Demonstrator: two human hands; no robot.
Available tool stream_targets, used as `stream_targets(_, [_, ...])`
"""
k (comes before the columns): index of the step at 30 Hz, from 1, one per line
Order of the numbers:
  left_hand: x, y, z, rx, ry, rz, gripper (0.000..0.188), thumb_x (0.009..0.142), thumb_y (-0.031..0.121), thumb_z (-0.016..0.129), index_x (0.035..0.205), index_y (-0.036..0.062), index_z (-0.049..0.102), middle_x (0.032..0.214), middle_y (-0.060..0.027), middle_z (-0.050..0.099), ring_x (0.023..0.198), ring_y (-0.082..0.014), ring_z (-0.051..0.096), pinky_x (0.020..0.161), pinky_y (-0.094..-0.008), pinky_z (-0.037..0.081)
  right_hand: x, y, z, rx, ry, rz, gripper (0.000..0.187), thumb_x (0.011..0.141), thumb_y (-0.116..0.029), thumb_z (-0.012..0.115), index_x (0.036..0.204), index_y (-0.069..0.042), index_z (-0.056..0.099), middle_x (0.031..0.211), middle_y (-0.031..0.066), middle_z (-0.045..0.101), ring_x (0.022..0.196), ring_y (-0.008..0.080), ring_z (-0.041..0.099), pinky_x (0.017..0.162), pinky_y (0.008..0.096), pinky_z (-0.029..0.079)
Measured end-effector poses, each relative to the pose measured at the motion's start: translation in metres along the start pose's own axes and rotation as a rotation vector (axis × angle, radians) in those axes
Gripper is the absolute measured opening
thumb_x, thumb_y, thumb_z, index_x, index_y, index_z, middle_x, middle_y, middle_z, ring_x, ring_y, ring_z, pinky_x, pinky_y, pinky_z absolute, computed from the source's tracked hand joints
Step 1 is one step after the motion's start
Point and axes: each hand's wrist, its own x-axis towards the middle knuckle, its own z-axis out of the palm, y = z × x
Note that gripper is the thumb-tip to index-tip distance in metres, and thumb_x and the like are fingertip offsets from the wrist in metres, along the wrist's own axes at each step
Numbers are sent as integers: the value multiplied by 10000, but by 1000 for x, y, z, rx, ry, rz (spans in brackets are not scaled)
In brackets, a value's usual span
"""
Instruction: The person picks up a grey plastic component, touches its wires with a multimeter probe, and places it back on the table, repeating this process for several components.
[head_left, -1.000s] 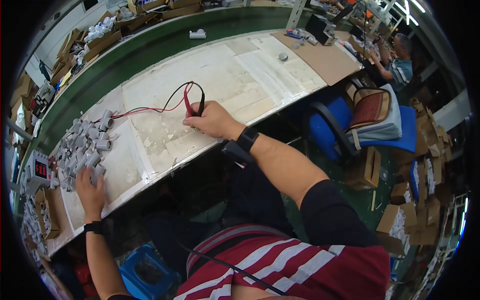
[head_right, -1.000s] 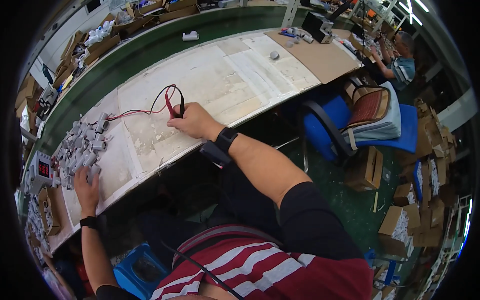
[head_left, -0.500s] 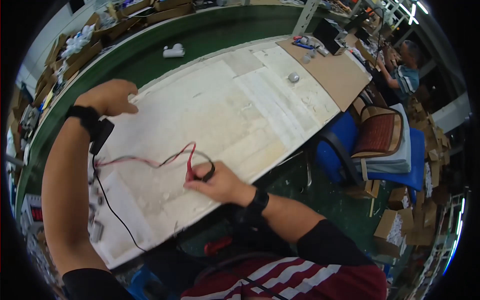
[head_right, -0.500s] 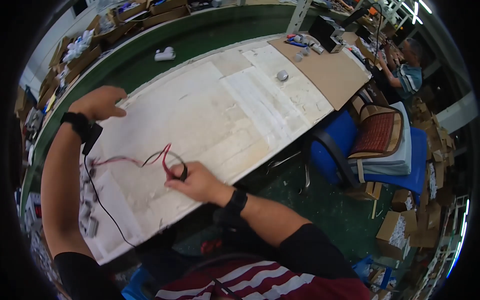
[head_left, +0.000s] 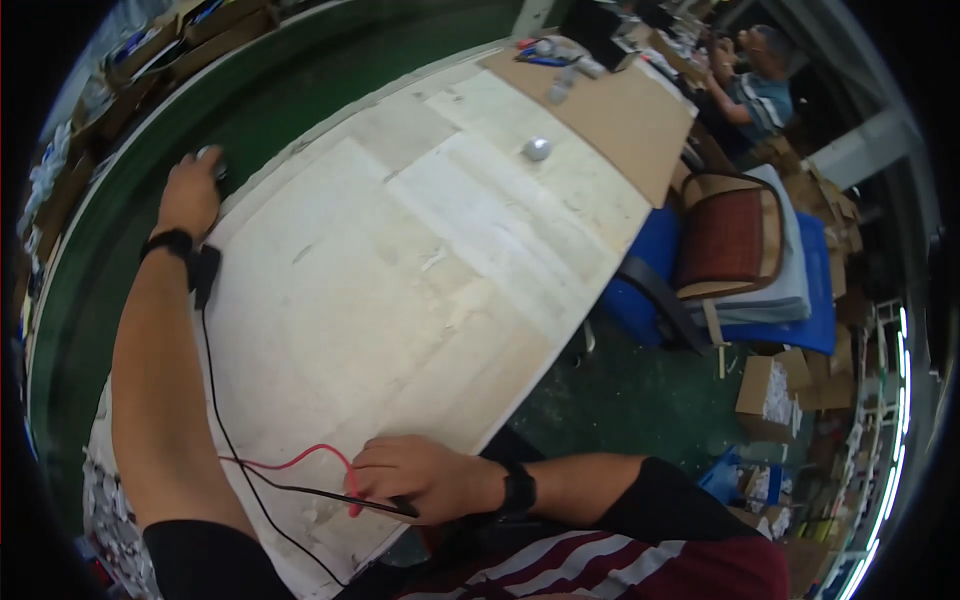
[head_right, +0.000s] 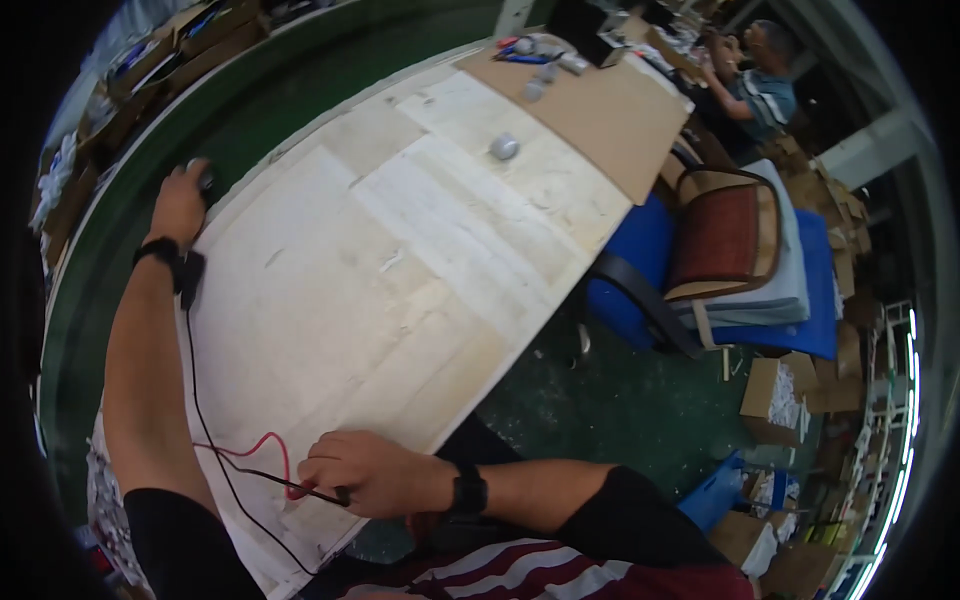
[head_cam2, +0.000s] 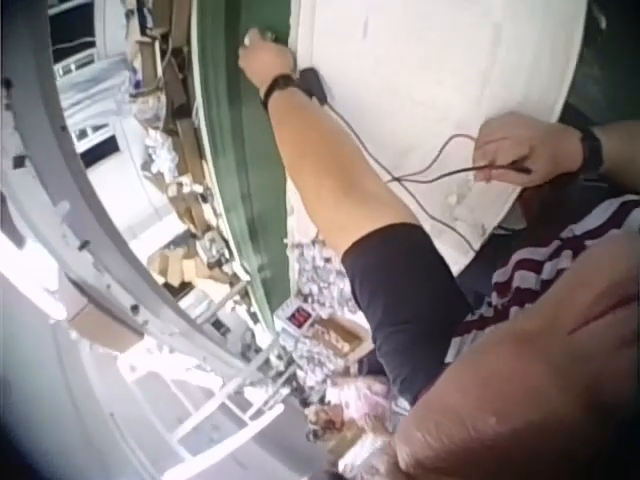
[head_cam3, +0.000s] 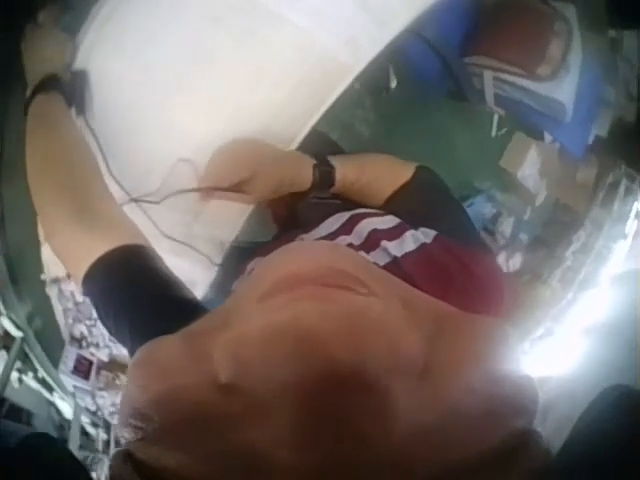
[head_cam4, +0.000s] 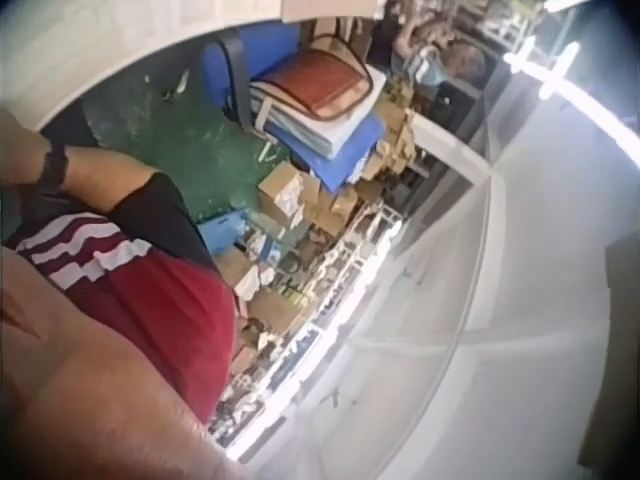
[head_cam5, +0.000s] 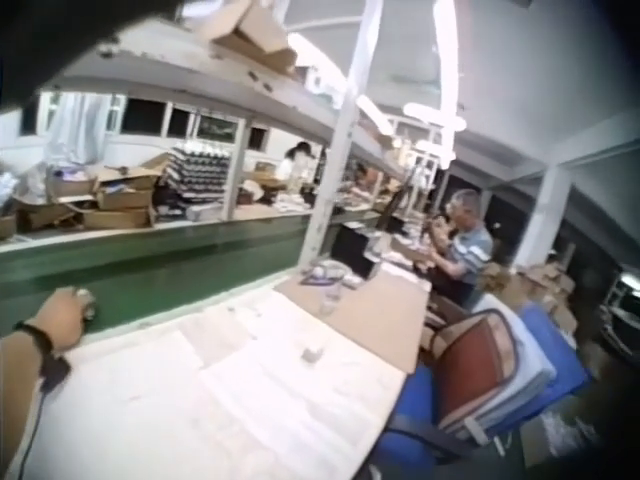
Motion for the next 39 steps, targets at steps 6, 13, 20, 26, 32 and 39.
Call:
stream_targets(6, [-52,-2,-98,4,56,-37,451,853,-55,544,1266,126,551,1085,-238,621,1024,-435,610,879,-506,488,-7,1,14,12,66,70,114,881,-82,731,961,-42,662,852,93,630,754,295,597,691,374,487])
stream_targets(13, [-206,49,-238,-530,182,-129,465,820,-30,626,1251,125,542,932,-148,632,861,-281,634,767,-369,489,-18,8,21,36,137,132,170,887,-147,758,874,-25,639,742,105,594,659,209,533,658,335,458])
stream_targets(20, [-418,118,-210,-1373,199,-478,514,837,-1,667,1310,84,484,1120,-53,575,1010,-197,589,906,-370,525,-5,-11,17,-38,89,248,194,878,-168,734,826,-15,627,676,111,580,651,168,505,655,324,453])
stream_targets(26, [-499,134,-141,-833,363,-562,407,758,97,775,1086,65,535,979,-49,563,910,-187,564,816,-353,503,0,1,39,20,205,325,202,860,-204,719,845,-10,663,674,78,610,645,151,528,641,331,460])
stream_targets(32, [-494,140,-120,-558,540,-275,535,738,270,808,1145,0,588,1081,-207,601,1054,-398,560,915,-466,468,10,-2,46,-15,219,529,211,896,-150,623,703,-68,606,583,-23,487,506,115,435,472,341,353])
stream_targets(39, [-504,169,-155,-292,489,-242,527,794,247,745,1271,71,606,1339,-173,547,1234,-393,499,1067,-470,404,1,-4,56,141,65,341,123,950,-147,682,873,-54,657,676,-10,598,532,57,496,486,211,382])
